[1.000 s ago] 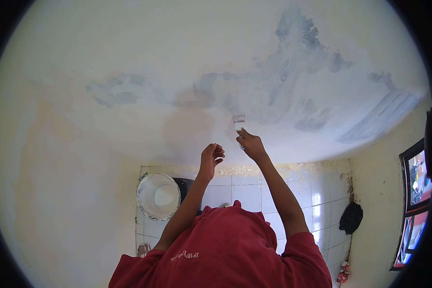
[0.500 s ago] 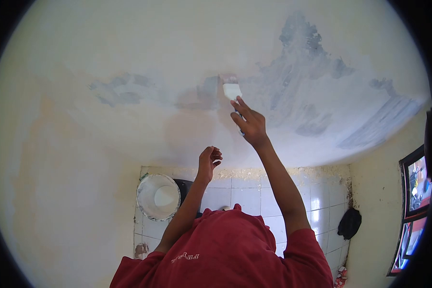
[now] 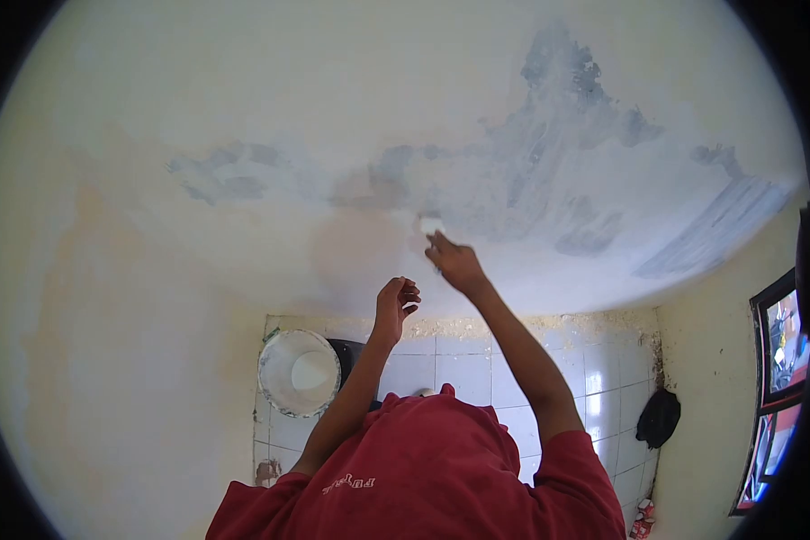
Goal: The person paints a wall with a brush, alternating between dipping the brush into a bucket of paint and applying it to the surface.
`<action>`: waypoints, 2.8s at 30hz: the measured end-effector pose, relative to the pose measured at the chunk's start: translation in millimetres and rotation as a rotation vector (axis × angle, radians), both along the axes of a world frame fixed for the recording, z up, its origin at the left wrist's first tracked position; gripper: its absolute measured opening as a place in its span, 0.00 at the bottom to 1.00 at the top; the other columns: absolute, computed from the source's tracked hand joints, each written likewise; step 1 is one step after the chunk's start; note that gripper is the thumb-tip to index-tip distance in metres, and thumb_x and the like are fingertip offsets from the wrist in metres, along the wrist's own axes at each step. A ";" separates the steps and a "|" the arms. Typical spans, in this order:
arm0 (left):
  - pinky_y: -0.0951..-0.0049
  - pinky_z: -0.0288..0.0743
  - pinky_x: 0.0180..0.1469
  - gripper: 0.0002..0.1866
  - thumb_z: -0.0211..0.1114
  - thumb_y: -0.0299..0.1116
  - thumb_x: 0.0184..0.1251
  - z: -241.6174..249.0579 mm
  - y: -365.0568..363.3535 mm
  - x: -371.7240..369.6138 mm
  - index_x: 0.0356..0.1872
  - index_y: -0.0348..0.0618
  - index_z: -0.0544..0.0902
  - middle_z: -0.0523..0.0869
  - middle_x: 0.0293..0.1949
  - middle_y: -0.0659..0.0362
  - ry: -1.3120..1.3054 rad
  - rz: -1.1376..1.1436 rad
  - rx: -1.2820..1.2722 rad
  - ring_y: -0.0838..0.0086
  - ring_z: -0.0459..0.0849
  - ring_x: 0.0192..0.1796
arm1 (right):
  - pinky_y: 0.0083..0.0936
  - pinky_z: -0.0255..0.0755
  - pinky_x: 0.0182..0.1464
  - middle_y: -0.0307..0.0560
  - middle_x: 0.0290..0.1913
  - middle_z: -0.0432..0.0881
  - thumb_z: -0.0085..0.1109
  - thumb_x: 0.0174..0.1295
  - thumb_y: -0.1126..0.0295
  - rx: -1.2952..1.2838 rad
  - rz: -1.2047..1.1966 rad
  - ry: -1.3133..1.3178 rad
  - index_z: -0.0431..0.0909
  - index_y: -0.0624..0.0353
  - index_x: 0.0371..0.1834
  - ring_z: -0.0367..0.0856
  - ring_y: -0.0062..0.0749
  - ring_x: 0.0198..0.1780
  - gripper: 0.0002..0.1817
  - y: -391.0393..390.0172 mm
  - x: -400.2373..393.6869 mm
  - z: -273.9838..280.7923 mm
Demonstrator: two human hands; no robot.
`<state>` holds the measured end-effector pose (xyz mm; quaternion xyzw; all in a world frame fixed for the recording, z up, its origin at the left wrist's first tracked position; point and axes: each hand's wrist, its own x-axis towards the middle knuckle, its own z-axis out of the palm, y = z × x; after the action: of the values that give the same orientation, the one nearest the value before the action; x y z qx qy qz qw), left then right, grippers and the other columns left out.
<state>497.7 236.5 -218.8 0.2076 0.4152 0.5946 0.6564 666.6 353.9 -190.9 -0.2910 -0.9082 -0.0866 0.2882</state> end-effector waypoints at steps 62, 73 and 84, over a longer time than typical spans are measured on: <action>0.68 0.72 0.44 0.13 0.61 0.49 0.72 3.9 22.6 19.4 0.38 0.51 0.79 0.84 0.33 0.64 0.005 -0.123 0.004 0.75 0.83 0.38 | 0.36 0.85 0.52 0.57 0.61 0.82 0.62 0.57 0.79 0.115 -0.142 0.272 0.82 0.60 0.38 0.83 0.48 0.61 0.06 -15.1 103.5 85.1; 0.67 0.72 0.44 0.12 0.62 0.46 0.71 3.7 12.3 13.0 0.36 0.50 0.80 0.84 0.33 0.64 -0.031 -0.108 -0.022 0.74 0.82 0.37 | 0.36 0.85 0.50 0.53 0.64 0.79 0.60 0.56 0.79 -0.099 -0.182 0.275 0.81 0.56 0.44 0.79 0.45 0.65 0.12 0.8 90.6 -47.2; 0.67 0.73 0.44 0.12 0.61 0.47 0.72 6.7 6.2 10.9 0.37 0.50 0.80 0.84 0.33 0.63 -0.015 -0.100 -0.011 0.74 0.82 0.38 | 0.39 0.83 0.50 0.53 0.60 0.82 0.58 0.56 0.79 -0.353 -0.301 0.070 0.79 0.55 0.40 0.84 0.48 0.57 0.09 2.8 107.0 -90.6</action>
<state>508.6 242.7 -212.1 0.2200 0.4028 0.5602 0.6896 773.6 356.7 -281.5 -0.4717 -0.8451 0.0418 0.2482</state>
